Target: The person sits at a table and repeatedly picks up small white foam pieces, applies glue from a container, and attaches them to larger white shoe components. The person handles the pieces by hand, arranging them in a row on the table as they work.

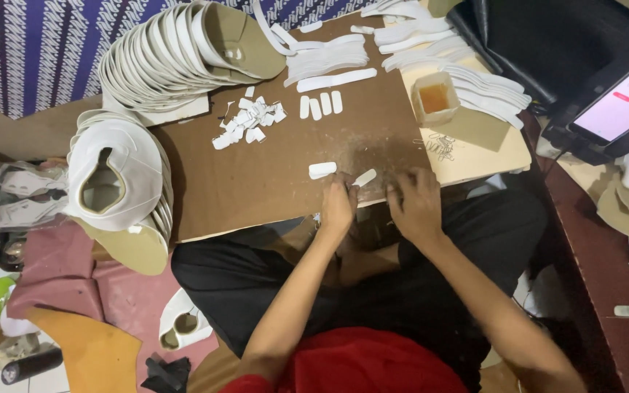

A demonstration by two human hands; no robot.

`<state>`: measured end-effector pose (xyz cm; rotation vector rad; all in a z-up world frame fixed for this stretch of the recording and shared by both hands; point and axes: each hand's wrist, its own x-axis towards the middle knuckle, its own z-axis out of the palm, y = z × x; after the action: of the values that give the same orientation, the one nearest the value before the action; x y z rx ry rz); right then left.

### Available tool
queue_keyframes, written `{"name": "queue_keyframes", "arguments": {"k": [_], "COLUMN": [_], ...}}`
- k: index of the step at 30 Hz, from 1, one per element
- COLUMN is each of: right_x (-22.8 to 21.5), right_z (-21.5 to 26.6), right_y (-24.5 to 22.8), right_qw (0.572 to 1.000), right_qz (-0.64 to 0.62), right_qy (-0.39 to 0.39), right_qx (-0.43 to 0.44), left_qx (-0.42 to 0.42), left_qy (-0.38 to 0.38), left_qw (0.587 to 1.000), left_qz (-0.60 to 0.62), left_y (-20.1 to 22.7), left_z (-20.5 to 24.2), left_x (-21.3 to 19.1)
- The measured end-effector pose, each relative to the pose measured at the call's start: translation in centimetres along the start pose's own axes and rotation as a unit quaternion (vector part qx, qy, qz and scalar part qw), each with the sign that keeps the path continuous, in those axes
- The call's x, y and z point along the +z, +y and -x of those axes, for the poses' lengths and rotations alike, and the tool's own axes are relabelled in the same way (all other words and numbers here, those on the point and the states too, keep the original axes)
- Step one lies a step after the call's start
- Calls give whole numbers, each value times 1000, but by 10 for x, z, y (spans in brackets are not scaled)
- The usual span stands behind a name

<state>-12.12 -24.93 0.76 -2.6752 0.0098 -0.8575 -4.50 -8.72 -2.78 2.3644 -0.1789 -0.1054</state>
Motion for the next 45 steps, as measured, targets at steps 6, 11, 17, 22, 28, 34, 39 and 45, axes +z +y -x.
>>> {"name": "queue_keyframes", "arguments": {"k": [6,11,17,22,28,34,39,45], "right_x": [-10,14,27,37,48,60,148,192], "right_z": [2,6,-9,-32,-57,-129,-172,-194], "right_y": [-24,-14,4,7,0,18,53,69], "right_qw": [957,880,680,625,732,855,868,899], "right_qz": [-203,-277,-565,-603,-510,-294,-361,-286], "right_qy": [-28,-115,-54,-61,-102,-189,-137,-167], "right_qx": [207,368,465,491,440,383,313,286], "left_qx": [-4,-58,-222,-249,-256,-211,-147,-156], "left_qy": [12,-2,-59,-50,-46,9,134,171], "left_qw": [1000,988,765,685,657,741,902,890], "left_qz": [16,141,602,683,707,637,382,392], "left_y": [-4,-22,-1,1,17,7,-17,-39], "left_z": [-10,-19,-7,2,2,-1,-8,-7], "left_x": [15,38,23,17,-9,-26,-45,-61]}}
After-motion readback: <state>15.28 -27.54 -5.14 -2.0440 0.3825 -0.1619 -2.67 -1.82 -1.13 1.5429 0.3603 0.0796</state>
